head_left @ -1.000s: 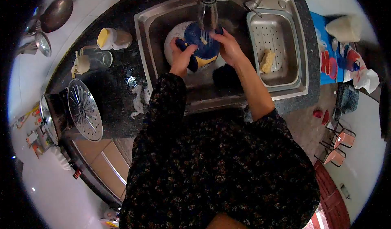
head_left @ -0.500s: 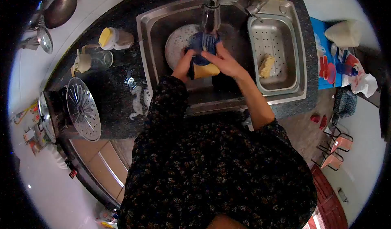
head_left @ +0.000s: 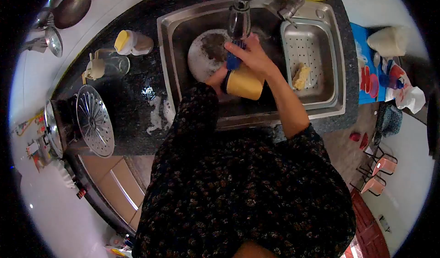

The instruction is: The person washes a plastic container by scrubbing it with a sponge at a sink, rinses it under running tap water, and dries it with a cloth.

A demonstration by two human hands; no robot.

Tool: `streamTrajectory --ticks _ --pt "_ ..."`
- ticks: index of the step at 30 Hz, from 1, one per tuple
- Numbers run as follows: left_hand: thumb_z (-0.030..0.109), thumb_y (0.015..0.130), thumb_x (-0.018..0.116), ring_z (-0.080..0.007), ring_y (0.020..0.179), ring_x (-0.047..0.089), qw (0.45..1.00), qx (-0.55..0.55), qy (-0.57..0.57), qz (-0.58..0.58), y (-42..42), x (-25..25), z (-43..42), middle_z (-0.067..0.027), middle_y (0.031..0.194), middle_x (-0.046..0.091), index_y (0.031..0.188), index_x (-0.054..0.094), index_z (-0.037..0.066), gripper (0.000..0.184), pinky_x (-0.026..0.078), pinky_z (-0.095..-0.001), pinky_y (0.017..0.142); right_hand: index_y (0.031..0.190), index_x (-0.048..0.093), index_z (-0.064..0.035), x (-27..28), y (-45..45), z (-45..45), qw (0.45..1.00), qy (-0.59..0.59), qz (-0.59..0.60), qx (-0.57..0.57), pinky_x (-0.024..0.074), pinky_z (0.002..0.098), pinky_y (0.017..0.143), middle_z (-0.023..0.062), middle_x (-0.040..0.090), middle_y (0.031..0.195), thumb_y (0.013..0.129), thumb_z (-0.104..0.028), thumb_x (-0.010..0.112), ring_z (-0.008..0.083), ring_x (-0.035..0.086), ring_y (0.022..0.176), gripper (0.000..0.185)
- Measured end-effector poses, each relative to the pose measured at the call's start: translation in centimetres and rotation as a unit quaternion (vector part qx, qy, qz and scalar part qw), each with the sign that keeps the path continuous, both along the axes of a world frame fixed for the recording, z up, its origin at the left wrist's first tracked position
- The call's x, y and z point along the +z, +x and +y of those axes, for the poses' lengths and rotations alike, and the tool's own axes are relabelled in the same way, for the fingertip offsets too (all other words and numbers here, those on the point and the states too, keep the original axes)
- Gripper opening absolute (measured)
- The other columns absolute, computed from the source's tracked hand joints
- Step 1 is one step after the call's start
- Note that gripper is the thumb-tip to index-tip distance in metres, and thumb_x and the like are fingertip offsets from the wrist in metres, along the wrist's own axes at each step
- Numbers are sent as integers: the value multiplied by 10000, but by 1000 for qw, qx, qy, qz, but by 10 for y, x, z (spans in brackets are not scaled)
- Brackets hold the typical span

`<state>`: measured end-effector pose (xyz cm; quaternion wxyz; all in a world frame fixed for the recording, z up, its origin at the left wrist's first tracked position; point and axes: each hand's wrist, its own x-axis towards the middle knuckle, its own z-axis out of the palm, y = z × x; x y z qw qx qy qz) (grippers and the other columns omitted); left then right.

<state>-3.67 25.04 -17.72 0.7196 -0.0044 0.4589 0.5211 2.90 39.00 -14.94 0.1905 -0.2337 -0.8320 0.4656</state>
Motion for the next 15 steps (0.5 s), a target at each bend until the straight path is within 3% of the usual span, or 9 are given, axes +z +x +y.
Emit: streamTrajectory --ticks 3,6,9,12,15 --pt "452 906 477 -160 1039 564 999 -42 15 12 3 -7 5 -66 1220 548 1263 464 74 520 454 -320 897 997 570 -36 -4 -6 23 990 -96 -99 24 446 394 782 146 600 863 683 -459 712 242 570 876 546" --pt "451 902 486 -155 1046 559 996 -79 25 27 4 -17 10 -63 1219 549 1260 470 73 521 444 -313 907 1021 595 -43 4 -10 32 974 -193 -108 41 484 390 714 143 627 790 669 -448 716 240 610 748 550" --pt "450 898 496 -150 1053 553 993 -101 33 55 0 -31 9 -61 1218 550 1257 476 72 522 434 -306 917 1050 623 -40 -17 -15 36 979 -158 -116 46 502 370 658 175 652 865 712 -399 681 255 631 724 496" --pt "450 894 506 -146 1060 547 988 -112 40 97 -11 -48 7 -59 1218 551 1253 482 71 523 425 -299 927 1087 625 -58 -18 -18 40 960 -189 -204 -6 504 353 675 169 658 944 752 -360 651 257 644 754 452" --pt "449 890 516 -141 1067 541 986 -107 44 123 -26 -51 10 -57 1217 552 1250 488 70 523 415 -292 937 1075 621 -47 -11 -20 48 952 -158 -261 32 494 344 719 159 656 950 813 -342 586 250 640 820 396"
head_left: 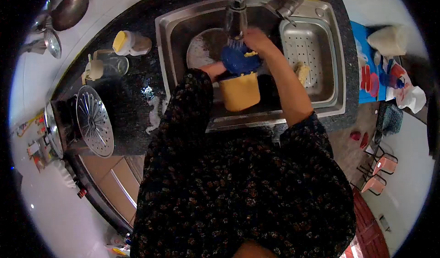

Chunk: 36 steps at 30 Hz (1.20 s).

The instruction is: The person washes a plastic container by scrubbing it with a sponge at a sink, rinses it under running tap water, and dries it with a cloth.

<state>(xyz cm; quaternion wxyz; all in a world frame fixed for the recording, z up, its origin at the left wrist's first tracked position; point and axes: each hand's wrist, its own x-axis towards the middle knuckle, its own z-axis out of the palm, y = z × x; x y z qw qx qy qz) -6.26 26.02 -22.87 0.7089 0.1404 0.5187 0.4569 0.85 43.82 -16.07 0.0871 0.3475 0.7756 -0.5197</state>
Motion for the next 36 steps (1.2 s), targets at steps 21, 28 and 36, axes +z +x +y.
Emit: streamTrajectory --ticks 21,28,36 --pt "374 784 694 -106 726 603 973 100 12 207 -20 99 20 -45 844 647 907 642 7 390 471 -231 657 906 636 17 -68 -4 37 972 -161 -17 -172 503 393 683 183 642 900 878 -390 490 271 634 820 434" --pt "400 819 649 -88 694 580 962 212 7 170 -16 95 15 -35 789 625 862 632 27 377 457 -234 625 916 630 15 16 10 -13 944 -176 124 -248 459 403 746 186 634 916 850 -418 524 313 616 825 451" --pt "450 850 588 -113 707 571 927 344 -9 152 -1 91 25 -36 812 615 869 607 -3 453 454 -242 651 1066 581 22 33 18 -43 965 194 132 -115 416 449 877 246 584 1014 805 -408 550 376 557 985 504"
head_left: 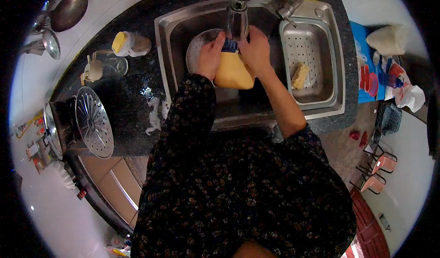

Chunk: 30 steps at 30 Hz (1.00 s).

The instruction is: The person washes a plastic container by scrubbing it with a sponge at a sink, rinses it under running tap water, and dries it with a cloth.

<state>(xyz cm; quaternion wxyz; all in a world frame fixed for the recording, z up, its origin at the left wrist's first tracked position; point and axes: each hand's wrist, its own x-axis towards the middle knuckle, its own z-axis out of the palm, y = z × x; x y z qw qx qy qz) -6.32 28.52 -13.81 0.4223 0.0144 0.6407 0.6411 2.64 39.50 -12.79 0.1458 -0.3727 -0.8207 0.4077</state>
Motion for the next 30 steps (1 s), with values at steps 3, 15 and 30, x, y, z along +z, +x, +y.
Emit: streamTrajectory --ticks 3,15,30 --pt "449 875 549 -127 720 577 998 54 -24 -21 6 17 4 -50 839 620 890 604 -3 455 463 -257 663 1160 533 15 -15 -4 -23 968 250 23 -4 392 468 924 257 502 1176 796 -409 570 400 468 1117 560" --pt "493 900 469 -183 741 633 985 132 91 -69 -3 2 -5 -57 869 626 993 567 32 480 532 -330 664 1244 466 -17 -31 33 -17 889 -420 167 -72 385 306 928 97 558 1158 865 -519 509 168 511 1079 631" --pt "474 894 483 -239 999 549 994 83 -69 15 18 -15 19 -175 1139 538 1241 400 -29 616 463 -328 807 1088 557 12 -30 37 -15 903 -358 163 -175 409 274 823 77 593 993 933 -422 427 147 525 922 479"
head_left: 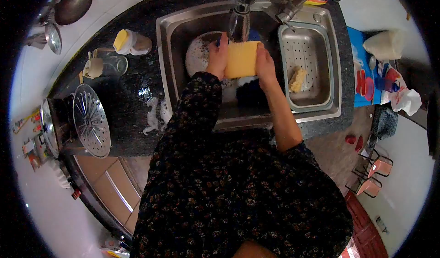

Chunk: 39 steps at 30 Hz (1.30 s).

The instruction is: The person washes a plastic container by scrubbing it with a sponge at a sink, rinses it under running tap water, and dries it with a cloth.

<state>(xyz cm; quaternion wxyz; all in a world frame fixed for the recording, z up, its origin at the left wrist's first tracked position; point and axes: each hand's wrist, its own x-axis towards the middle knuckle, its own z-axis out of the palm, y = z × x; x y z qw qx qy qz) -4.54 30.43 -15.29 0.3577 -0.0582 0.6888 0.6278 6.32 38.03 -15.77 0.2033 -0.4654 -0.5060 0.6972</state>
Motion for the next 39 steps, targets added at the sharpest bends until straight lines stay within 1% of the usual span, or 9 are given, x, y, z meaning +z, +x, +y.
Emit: streamTrajectory --ticks 2,5,8,17,20,23,27,33,39 --pt "445 895 500 -238 977 555 1000 -8 -5 0 2 10 0 -166 1121 546 1258 363 -24 608 465 -326 803 1076 555 17 3 -1 -5 999 21 1 -30 415 282 814 86 598 976 939 -408 416 151 530 905 468" --pt "412 896 523 -217 937 565 982 -144 29 122 1 -48 -9 -133 1084 562 1219 390 -17 553 468 -314 796 1069 551 22 -6 -1 -3 996 39 17 -74 429 288 791 92 605 957 946 -386 411 155 539 875 449" --pt "400 904 520 -186 902 572 972 -95 178 118 20 -34 -11 -108 1042 577 1170 432 -10 497 470 -302 783 1081 545 30 -12 -3 -6 993 67 40 -87 442 290 764 104 611 956 949 -363 412 159 550 854 435" --pt "503 937 350 -198 946 564 989 -93 22 112 11 -38 -21 -108 1043 584 1147 488 19 545 450 -301 818 1235 419 54 5 -2 -28 965 262 -12 4 458 340 824 180 592 1035 771 -336 673 252 586 935 657" --pt "543 932 299 -223 1020 546 988 -23 153 7 20 -66 -24 -114 1112 570 1198 482 35 602 445 -335 851 1259 377 71 -1 0 -33 928 365 -66 44 424 381 892 218 529 1135 709 -339 723 327 528 1035 768" --pt "583 914 301 -229 1087 522 971 -2 128 -200 29 -13 -23 -98 1175 556 1234 475 58 638 443 -365 876 1273 349 80 -1 5 -40 916 387 -92 51 384 412 941 241 464 1208 685 -340 738 370 458 1111 820" --pt "634 872 348 -230 1109 516 917 -26 244 -314 20 3 -27 -68 1205 553 1232 484 87 669 420 -379 917 1283 337 66 -9 16 -46 864 484 -95 97 372 432 949 242 450 1219 670 -342 747 384 438 1120 843" --pt "582 824 496 -232 1112 515 914 -70 262 -302 15 0 -32 -59 1213 550 1219 497 104 620 385 -381 961 1294 317 38 -16 22 -47 871 483 -21 91 367 439 952 222 428 1222 648 -291 780 387 420 1125 860" --pt "528 808 563 -217 1095 523 943 -66 207 -253 12 5 -34 -61 1202 542 1227 471 115 595 411 -385 932 1296 314 32 -10 29 -38 927 355 21 117 368 408 962 216 418 1233 672 -264 777 318 443 1139 832"
